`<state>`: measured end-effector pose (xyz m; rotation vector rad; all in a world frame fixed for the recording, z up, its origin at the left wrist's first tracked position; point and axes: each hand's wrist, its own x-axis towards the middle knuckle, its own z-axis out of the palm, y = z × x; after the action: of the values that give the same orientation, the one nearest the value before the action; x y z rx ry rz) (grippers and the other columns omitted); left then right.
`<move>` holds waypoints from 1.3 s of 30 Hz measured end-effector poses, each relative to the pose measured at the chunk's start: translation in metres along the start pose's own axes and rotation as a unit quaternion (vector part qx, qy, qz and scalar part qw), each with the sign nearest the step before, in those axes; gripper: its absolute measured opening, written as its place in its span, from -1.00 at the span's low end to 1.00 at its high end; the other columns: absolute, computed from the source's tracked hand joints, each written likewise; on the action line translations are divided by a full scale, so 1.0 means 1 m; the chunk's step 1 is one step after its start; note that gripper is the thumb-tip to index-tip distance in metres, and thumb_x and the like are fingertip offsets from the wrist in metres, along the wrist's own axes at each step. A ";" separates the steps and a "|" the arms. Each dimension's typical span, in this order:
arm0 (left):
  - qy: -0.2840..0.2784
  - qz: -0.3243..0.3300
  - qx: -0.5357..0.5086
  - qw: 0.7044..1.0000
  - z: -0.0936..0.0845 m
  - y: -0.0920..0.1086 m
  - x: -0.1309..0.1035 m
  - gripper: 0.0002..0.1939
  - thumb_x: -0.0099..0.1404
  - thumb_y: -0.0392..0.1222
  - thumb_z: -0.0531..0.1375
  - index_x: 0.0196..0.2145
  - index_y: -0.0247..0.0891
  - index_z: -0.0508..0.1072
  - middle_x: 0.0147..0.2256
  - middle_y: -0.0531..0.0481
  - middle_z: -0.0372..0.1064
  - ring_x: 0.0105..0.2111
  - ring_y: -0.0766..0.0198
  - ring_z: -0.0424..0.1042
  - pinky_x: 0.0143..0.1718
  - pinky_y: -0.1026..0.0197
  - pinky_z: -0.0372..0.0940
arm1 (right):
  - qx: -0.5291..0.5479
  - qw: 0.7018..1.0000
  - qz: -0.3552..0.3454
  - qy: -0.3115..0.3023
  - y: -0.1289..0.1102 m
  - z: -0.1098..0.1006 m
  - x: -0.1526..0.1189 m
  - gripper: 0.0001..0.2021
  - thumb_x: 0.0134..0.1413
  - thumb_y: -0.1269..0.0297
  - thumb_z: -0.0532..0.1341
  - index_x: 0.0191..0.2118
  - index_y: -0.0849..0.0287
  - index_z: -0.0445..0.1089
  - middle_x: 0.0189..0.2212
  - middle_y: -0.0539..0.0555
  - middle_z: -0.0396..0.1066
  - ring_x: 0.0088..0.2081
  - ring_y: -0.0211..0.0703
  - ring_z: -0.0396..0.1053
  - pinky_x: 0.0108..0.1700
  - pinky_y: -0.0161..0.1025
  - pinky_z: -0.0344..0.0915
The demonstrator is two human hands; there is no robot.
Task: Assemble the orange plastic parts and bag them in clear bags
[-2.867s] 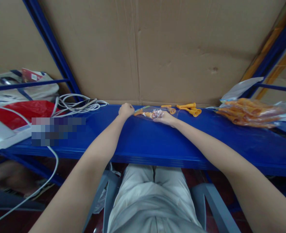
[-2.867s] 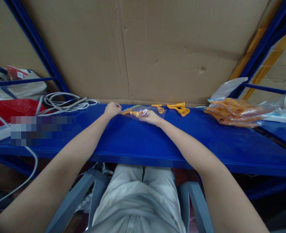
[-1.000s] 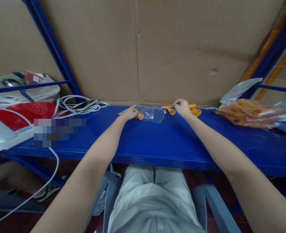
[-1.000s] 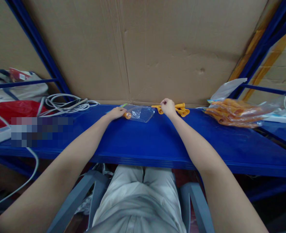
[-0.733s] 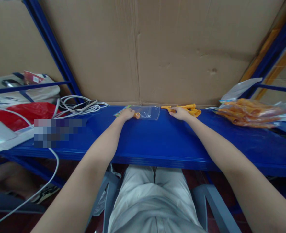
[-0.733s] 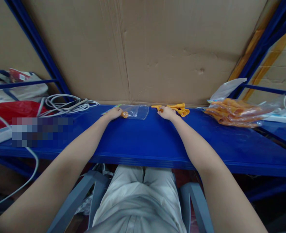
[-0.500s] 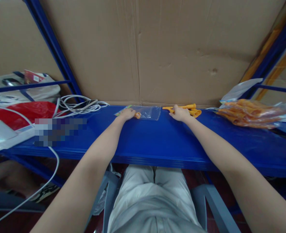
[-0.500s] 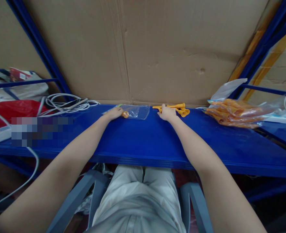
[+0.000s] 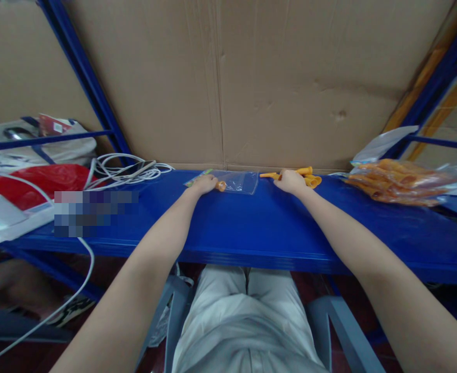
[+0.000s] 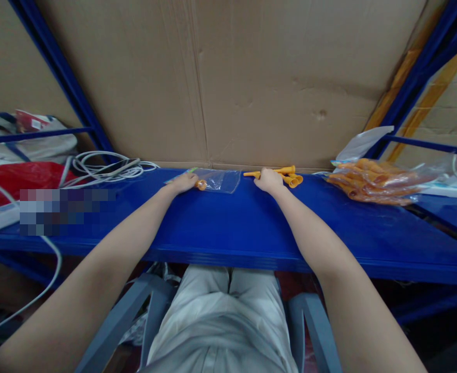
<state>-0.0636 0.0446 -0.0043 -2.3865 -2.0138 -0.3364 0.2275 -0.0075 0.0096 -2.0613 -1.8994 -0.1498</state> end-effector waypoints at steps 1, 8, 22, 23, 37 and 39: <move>0.000 0.001 0.001 1.000 0.000 0.000 0.000 -0.47 0.32 -0.13 -0.20 -0.03 -0.32 0.48 0.10 -0.17 0.41 0.12 0.09 0.37 0.10 0.17 0.26 | 0.027 0.999 0.005 0.020 0.001 -0.001 0.002 -0.67 0.14 0.22 0.12 -0.07 0.32 0.42 -0.12 0.38 0.48 -0.01 0.19 0.43 -0.03 -0.04 0.32; -0.001 -0.003 -0.006 1.000 0.001 0.000 0.000 -0.47 0.32 -0.11 -0.19 -0.02 -0.30 0.47 0.12 -0.15 0.39 0.12 0.11 0.37 0.10 0.19 0.25 | 0.249 0.942 -0.043 0.221 0.006 -0.002 0.018 -0.75 0.18 0.22 0.08 -0.09 0.20 0.34 -0.12 0.25 0.44 -0.04 0.03 0.40 0.00 -0.09 0.27; 0.012 0.017 -0.014 1.000 0.006 -0.005 0.005 -0.47 0.31 -0.10 -0.18 -0.04 -0.25 0.49 0.05 -0.11 0.45 0.09 0.07 0.39 0.08 0.12 0.28 | 0.474 0.857 -0.201 0.005 0.002 0.015 0.021 -0.70 -0.06 0.06 0.31 -0.31 0.13 0.28 -0.53 -0.06 0.28 -0.55 -0.31 0.19 -0.50 -0.32 0.19; 0.010 0.016 -0.013 1.000 0.005 -0.005 0.005 -0.47 0.31 -0.10 -0.18 -0.03 -0.26 0.49 0.07 -0.12 0.44 0.10 0.06 0.38 0.09 0.11 0.27 | 0.462 0.862 -0.211 0.002 0.001 0.017 0.021 -0.69 -0.07 0.06 0.31 -0.31 0.13 0.30 -0.50 -0.04 0.31 -0.51 -0.29 0.22 -0.46 -0.30 0.22; -0.032 0.083 -0.022 0.996 -0.003 0.013 -0.003 -0.47 0.31 -0.06 -0.14 -0.02 -0.33 0.48 0.11 -0.16 0.40 0.11 0.08 0.36 0.12 0.18 0.24 | 0.135 0.964 -0.227 -0.044 -0.031 0.012 -0.006 -0.77 0.10 0.25 0.23 -0.17 0.23 0.53 -0.25 0.13 0.56 -0.25 -0.10 0.47 -0.25 -0.29 0.26; -0.045 0.093 -0.017 0.994 -0.003 0.018 -0.006 -0.47 0.32 -0.03 -0.14 -0.01 -0.28 0.49 0.12 -0.12 0.39 0.13 0.08 0.35 0.13 0.15 0.23 | 0.101 0.973 -0.204 -0.042 -0.031 0.010 -0.008 -0.77 0.11 0.23 0.21 -0.19 0.20 0.56 -0.27 0.13 0.57 -0.24 -0.07 0.49 -0.27 -0.29 0.26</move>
<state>-0.0473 0.0354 0.0006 -2.6295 -1.8111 -0.2682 0.1949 -0.0098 0.0029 -1.5504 -2.2676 0.0360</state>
